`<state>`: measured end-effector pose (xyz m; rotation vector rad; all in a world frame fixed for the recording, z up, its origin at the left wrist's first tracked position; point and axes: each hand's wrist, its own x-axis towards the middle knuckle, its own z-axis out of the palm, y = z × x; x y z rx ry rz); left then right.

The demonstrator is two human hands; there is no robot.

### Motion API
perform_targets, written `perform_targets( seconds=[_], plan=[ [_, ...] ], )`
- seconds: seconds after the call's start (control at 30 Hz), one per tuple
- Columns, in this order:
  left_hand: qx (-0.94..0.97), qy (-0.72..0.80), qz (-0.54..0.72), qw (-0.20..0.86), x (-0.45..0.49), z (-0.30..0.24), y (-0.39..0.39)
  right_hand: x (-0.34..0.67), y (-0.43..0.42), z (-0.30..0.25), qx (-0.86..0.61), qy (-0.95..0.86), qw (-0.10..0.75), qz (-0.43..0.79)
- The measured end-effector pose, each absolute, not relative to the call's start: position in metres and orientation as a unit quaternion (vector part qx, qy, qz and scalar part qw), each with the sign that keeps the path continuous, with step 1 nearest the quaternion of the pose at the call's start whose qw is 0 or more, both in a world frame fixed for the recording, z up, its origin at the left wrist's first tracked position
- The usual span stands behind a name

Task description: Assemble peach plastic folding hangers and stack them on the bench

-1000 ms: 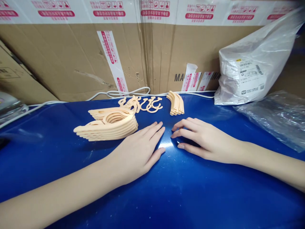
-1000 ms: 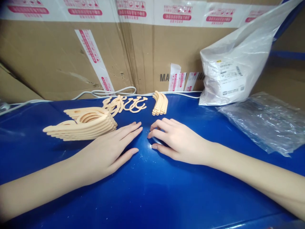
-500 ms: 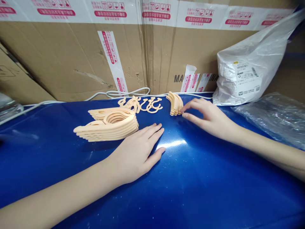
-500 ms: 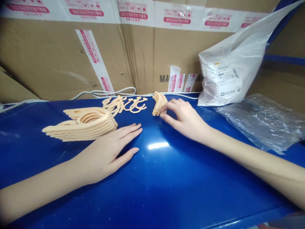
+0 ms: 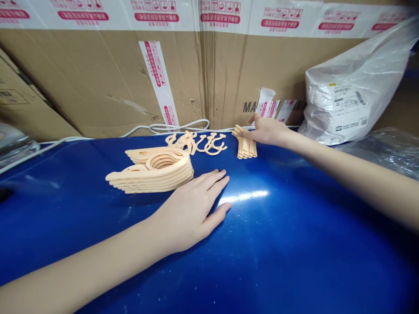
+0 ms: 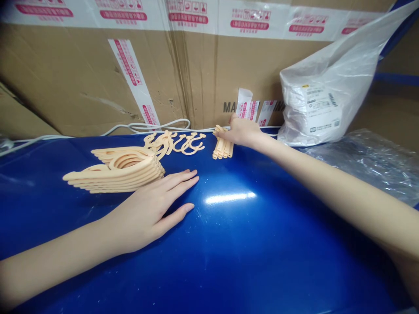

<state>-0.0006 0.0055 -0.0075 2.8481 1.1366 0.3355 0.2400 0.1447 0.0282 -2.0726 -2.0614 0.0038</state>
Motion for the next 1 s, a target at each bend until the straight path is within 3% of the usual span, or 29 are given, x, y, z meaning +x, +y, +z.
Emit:
perform_targets(
  seconds=[0.37,1.0],
  plan=[
    [0.922,0.369,0.112,0.029,-0.001,-0.009,0.005,0.257,0.16,0.027,-0.688,-0.713,0.135,0.012],
    [0.923,0.369,0.106,0.035,-0.002,-0.009,0.005,0.262,0.161,0.021,-0.68,-0.72,0.104,0.093]
  ],
)
